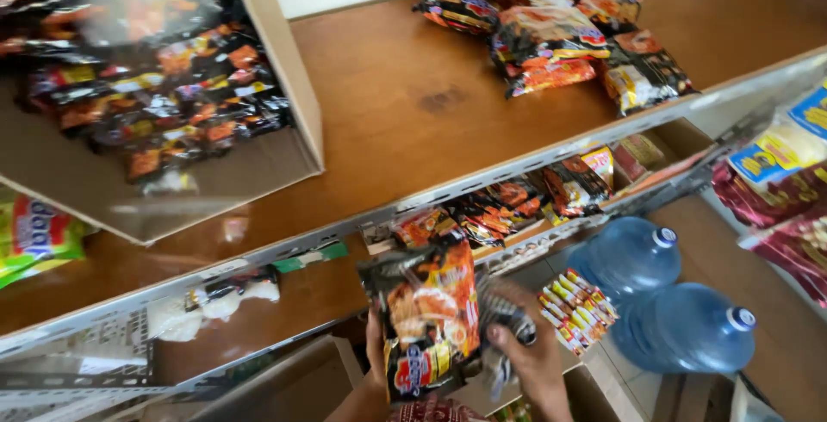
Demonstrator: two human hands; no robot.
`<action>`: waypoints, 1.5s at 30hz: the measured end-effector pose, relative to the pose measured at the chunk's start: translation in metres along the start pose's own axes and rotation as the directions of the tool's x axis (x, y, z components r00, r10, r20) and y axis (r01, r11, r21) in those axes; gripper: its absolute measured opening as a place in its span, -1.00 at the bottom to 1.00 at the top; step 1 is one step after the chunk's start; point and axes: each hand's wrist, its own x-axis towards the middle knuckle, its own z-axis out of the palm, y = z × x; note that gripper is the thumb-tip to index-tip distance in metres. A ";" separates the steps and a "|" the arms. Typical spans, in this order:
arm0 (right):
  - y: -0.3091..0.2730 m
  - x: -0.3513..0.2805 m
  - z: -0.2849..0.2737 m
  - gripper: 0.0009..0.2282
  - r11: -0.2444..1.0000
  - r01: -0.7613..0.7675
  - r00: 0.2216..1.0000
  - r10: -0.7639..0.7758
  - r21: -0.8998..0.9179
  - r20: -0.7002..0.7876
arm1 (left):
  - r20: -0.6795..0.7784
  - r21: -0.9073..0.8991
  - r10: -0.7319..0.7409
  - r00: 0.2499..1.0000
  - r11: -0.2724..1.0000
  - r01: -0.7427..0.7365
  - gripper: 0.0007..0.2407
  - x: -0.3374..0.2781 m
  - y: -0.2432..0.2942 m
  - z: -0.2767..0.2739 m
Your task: Cleaning and organizing instant noodle packets on a storage shelf.
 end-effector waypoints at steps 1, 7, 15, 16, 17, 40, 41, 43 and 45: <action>0.038 -0.020 0.009 -0.59 1.000 0.007 1.000 -0.007 0.005 0.011 | -0.001 0.002 0.014 1.000 1.000 -0.014 -0.24 -0.011 0.001 -0.012; 0.240 -0.104 0.049 -0.31 0.407 -0.830 0.558 0.602 0.381 0.572 | -0.104 0.380 0.081 0.991 0.924 -0.036 -0.25 -0.041 0.034 0.005; 0.107 -0.016 0.077 -0.53 0.853 -0.404 0.817 0.172 0.332 0.551 | -0.153 0.921 0.214 0.965 0.384 0.061 -0.28 -0.063 0.134 0.147; 0.081 -0.006 0.080 -0.53 0.855 -0.393 0.817 0.157 0.337 0.555 | -0.145 0.925 0.226 0.963 0.377 0.051 -0.28 -0.067 0.140 0.146; 0.055 0.002 0.082 -0.58 0.879 -0.351 0.815 0.117 0.322 0.568 | -0.170 0.938 0.215 0.962 0.334 0.091 -0.28 -0.071 0.145 0.144; -0.316 0.188 0.218 -0.27 0.756 0.653 0.758 -0.652 -0.049 0.023 | 0.426 0.869 0.798 0.427 -0.231 -0.437 -0.37 0.022 0.329 0.275; -0.315 0.196 0.223 -0.29 0.745 0.667 0.745 -0.667 0.009 -0.001 | 0.391 0.894 0.812 0.434 -0.222 -0.390 -0.34 0.025 0.330 0.278; -0.313 0.206 0.232 -0.31 0.733 0.677 0.736 -0.677 0.064 -0.025 | 0.351 0.917 0.825 0.442 -0.207 -0.342 -0.31 0.026 0.328 0.279; -0.315 0.214 0.239 -0.36 0.725 0.680 0.733 -0.675 0.111 -0.083 | 0.489 0.837 0.779 0.392 -0.292 -0.463 -0.25 0.026 0.325 0.278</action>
